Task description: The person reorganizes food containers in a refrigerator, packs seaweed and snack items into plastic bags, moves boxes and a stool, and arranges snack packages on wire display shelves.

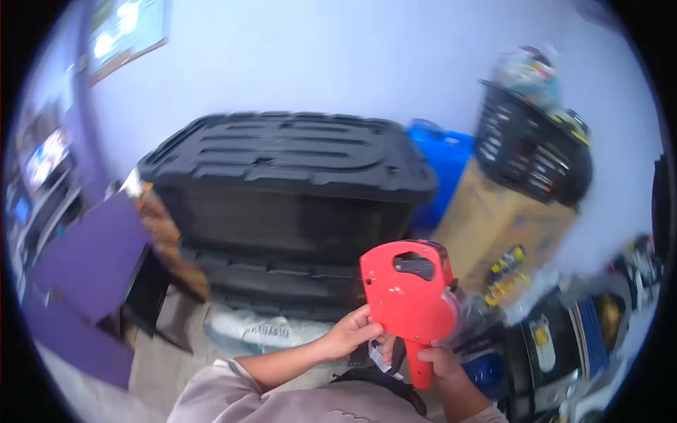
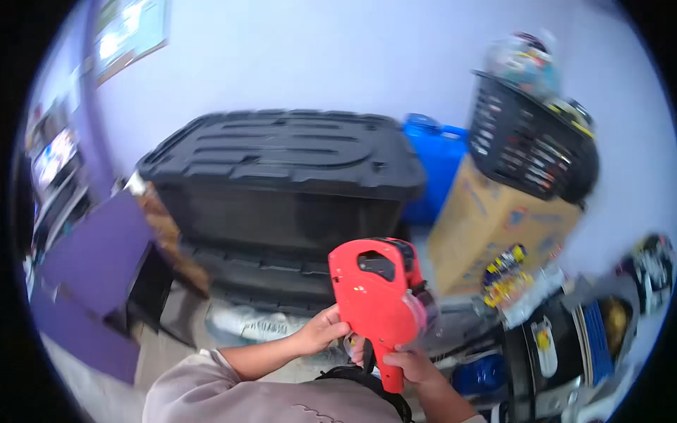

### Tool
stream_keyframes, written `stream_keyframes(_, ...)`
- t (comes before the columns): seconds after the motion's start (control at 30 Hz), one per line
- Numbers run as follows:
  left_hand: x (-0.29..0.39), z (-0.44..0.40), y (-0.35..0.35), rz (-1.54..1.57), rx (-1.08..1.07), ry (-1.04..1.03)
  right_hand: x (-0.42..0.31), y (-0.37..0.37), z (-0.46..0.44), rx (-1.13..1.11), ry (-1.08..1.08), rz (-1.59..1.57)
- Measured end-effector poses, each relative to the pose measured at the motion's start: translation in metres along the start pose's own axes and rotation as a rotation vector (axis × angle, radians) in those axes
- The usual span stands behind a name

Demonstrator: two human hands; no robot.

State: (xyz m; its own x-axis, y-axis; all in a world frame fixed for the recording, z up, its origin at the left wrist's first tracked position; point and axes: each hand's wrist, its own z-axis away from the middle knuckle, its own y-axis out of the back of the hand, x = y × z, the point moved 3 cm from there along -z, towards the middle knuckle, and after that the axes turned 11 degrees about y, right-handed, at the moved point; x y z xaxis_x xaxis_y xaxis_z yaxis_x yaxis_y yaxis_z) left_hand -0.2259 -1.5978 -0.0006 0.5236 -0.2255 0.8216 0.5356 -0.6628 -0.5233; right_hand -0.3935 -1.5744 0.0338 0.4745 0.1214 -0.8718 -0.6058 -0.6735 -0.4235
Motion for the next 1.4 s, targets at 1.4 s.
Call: stream_keyframes(1.4, -0.063, 0.492, -0.201, -0.578, 2.062, 0.121, 0.109, -0.233, -0.573, -0.005, 0.248, 1.793)
